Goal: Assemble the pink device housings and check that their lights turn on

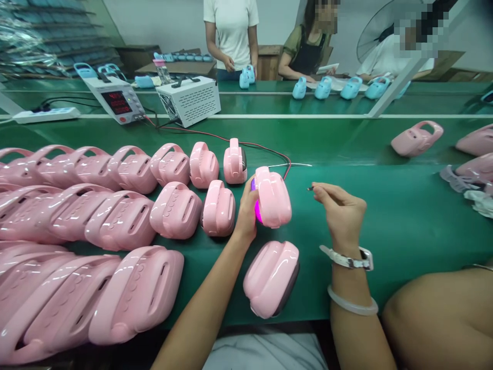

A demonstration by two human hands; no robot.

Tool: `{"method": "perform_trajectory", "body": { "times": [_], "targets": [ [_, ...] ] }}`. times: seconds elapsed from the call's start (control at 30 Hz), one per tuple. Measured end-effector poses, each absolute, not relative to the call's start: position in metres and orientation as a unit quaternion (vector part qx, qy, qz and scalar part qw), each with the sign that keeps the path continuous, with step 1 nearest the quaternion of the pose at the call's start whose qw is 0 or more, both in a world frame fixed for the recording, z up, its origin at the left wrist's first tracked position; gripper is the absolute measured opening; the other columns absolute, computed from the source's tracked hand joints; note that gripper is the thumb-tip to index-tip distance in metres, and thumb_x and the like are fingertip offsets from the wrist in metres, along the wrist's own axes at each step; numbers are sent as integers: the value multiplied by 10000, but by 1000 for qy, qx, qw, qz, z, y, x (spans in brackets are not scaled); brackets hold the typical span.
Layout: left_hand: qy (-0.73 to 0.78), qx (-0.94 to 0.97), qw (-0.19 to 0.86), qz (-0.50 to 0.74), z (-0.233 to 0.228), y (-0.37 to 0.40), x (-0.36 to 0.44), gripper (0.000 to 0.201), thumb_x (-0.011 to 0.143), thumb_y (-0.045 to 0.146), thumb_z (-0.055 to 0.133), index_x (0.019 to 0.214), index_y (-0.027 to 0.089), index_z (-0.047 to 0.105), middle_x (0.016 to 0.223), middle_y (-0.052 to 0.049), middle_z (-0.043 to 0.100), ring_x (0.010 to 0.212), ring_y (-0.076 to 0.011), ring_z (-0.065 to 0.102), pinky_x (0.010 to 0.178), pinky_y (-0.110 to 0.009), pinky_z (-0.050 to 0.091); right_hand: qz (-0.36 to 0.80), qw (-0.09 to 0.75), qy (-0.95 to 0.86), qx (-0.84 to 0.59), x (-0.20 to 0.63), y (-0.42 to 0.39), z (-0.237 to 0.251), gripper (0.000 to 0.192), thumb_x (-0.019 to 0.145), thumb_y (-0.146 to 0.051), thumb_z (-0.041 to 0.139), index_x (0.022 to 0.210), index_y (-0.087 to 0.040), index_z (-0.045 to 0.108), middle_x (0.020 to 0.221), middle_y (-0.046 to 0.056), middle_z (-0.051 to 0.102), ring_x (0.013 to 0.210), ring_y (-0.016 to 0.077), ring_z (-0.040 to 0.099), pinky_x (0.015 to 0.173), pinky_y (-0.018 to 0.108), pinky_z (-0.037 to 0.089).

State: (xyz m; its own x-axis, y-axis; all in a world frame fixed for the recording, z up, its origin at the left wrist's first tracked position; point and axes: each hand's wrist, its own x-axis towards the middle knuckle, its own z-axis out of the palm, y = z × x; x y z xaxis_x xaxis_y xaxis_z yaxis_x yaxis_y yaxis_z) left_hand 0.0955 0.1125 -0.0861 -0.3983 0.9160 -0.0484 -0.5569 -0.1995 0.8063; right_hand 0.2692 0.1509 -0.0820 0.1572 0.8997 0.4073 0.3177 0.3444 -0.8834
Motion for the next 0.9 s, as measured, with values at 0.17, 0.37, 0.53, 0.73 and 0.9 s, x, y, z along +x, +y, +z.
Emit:
{"method": "perform_trajectory", "body": {
  "times": [0.17, 0.37, 0.53, 0.73, 0.9],
  "targets": [
    [386, 252, 498, 735, -89, 116, 98, 353, 754, 307, 681, 1088, 193, 684, 1175, -22, 701, 1237, -241, 571, 1046, -304, 458, 294, 429, -625, -583, 309, 161, -106, 187, 558, -419, 839, 545, -242, 780, 689, 78, 783, 783, 325, 741, 853, 484, 567],
    [424, 249, 546, 678, -91, 115, 103, 427, 743, 333, 711, 1151, 217, 655, 995, 5, 663, 864, -161, 610, 693, -215, 489, 319, 423, -618, -581, 307, 136, -109, 245, 550, -404, 864, 726, -238, 824, 908, 91, 809, 965, 341, 719, 922, 517, 537],
    [455, 291, 558, 631, -89, 112, 111, 571, 718, 357, 758, 1254, 235, 605, 1049, -23, 648, 899, -180, 614, 705, -225, 506, 353, 495, -614, -503, 277, 107, -88, 367, 784, -432, 736, 1075, -213, 784, 1130, 94, 774, 993, 241, 713, 807, 369, 582],
    [485, 316, 452, 679, -88, 112, 118, 594, 767, 369, 780, 1299, 197, 578, 1355, -94, 593, 1345, -262, 505, 1130, -337, 408, 388, 507, -623, -450, 251, 110, -50, 351, 903, -474, 607, 932, -174, 787, 674, 19, 685, 496, 110, 527, 439, 239, 393],
    [483, 293, 492, 663, -70, 111, 107, 732, 831, 345, 718, 1490, 253, 413, 1573, -94, 413, 1456, -273, 405, 1171, -382, 370, 427, 390, -619, -532, 242, 166, -19, 214, 821, -338, 762, 822, -124, 748, 654, 1, 679, 546, 115, 605, 517, 229, 482]
  ]
}}
